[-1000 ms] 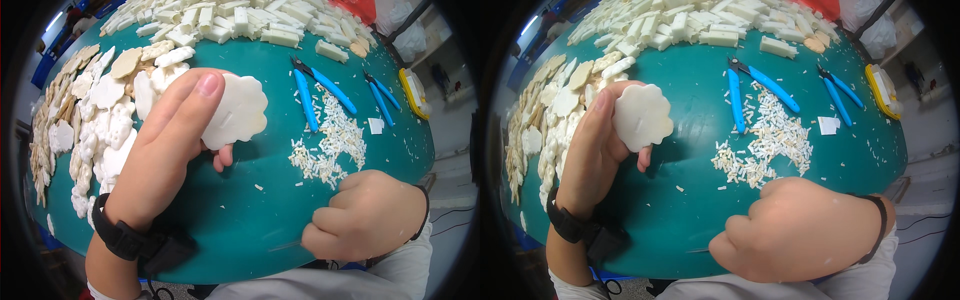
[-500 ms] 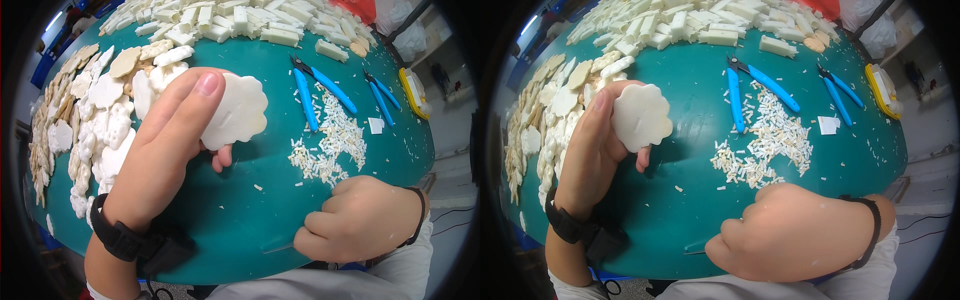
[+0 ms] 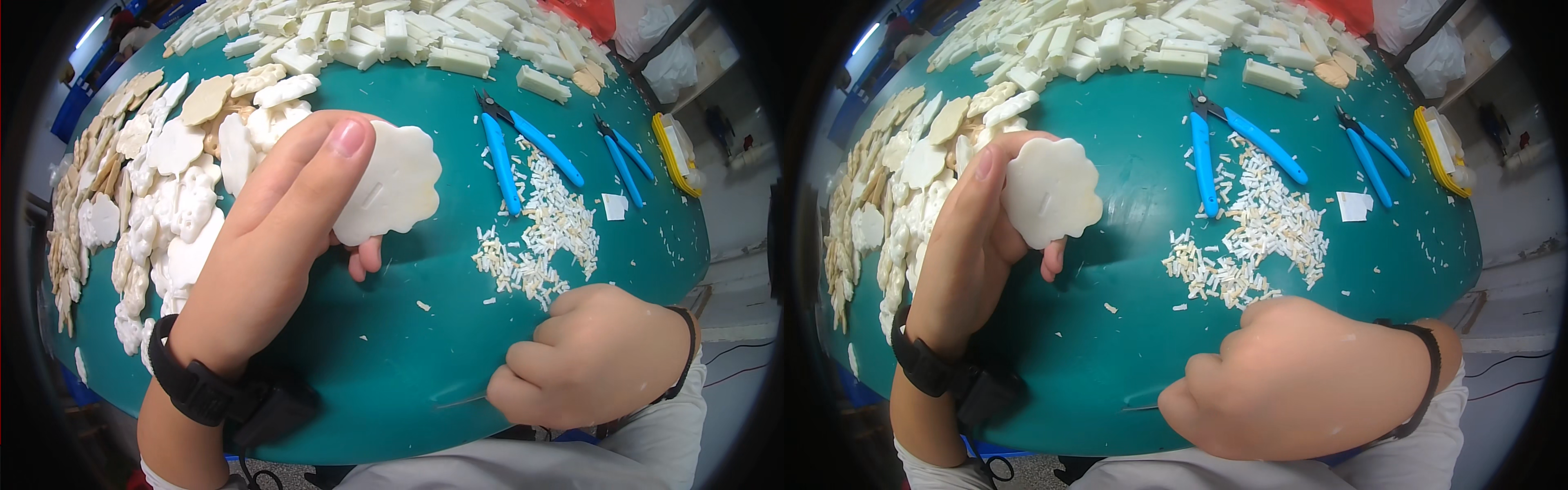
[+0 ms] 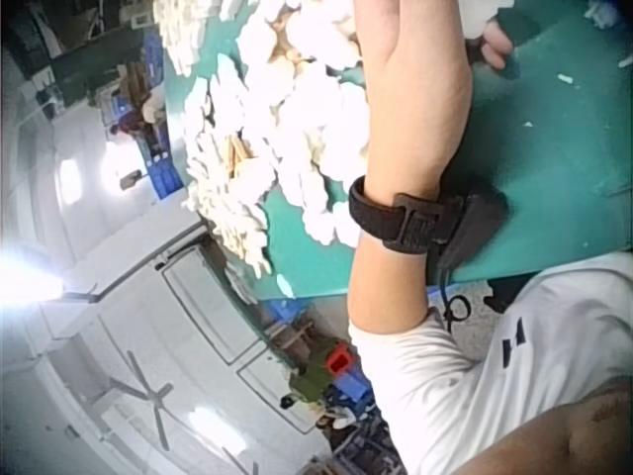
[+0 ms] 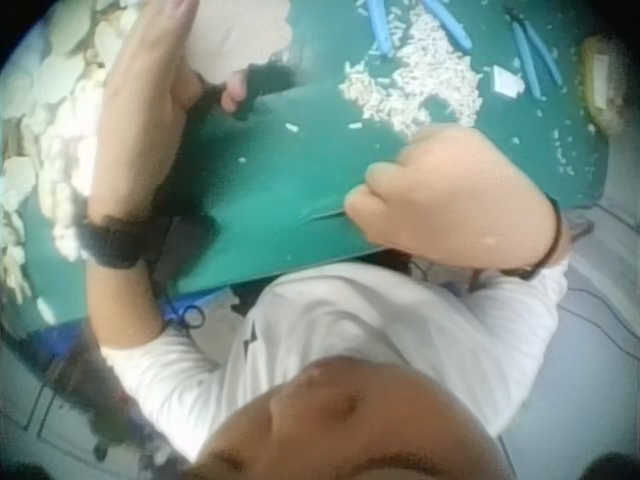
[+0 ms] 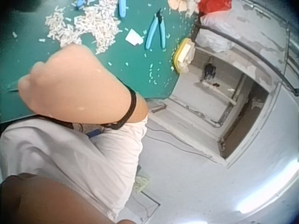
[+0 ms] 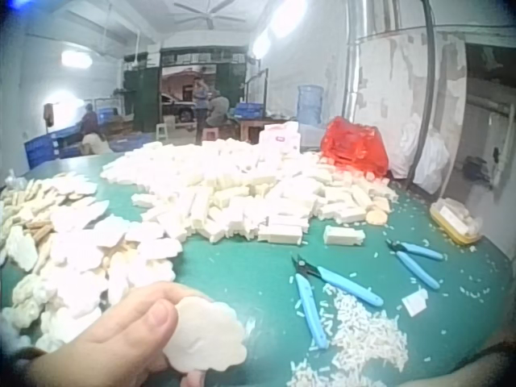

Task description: The recorder is using wire cutters and a small pick tool to trim and clean excess plastic flash from white molded plastic components at an assembly table.

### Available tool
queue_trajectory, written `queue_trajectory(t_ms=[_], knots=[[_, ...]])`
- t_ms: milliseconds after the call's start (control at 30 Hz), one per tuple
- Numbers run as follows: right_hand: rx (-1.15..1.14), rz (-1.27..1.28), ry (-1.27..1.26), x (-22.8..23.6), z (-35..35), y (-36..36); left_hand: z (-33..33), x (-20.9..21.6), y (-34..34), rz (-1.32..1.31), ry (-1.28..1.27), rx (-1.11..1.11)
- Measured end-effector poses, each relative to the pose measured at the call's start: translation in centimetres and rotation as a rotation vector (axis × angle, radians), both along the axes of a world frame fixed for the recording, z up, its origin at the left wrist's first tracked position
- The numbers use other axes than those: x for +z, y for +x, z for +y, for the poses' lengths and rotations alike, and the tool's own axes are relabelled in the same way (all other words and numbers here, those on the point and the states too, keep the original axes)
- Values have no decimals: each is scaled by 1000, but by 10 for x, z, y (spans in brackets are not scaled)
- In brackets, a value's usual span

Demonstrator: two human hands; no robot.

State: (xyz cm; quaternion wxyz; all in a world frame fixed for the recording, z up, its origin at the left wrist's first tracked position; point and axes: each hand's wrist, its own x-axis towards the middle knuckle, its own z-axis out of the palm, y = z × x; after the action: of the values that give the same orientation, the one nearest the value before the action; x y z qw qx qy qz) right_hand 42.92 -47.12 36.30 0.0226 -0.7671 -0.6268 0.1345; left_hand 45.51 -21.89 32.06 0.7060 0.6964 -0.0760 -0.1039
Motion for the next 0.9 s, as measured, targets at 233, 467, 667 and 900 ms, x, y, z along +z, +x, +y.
queue_trajectory(t_ms=[233, 467, 667, 900], knots=[[15, -25, 50, -8, 1, -2, 1, 1, -2, -9, -6, 6], [-53, -98, 11, 2, 2, -5, 1, 4, -2, -16, 12, -6], [-17, -51, -22, -3, 0, -2, -1, -4, 4, 2, 3, -20], [4, -43, 16, -5, 1, -3, 1, 2, -1, 9, 14, -7]])
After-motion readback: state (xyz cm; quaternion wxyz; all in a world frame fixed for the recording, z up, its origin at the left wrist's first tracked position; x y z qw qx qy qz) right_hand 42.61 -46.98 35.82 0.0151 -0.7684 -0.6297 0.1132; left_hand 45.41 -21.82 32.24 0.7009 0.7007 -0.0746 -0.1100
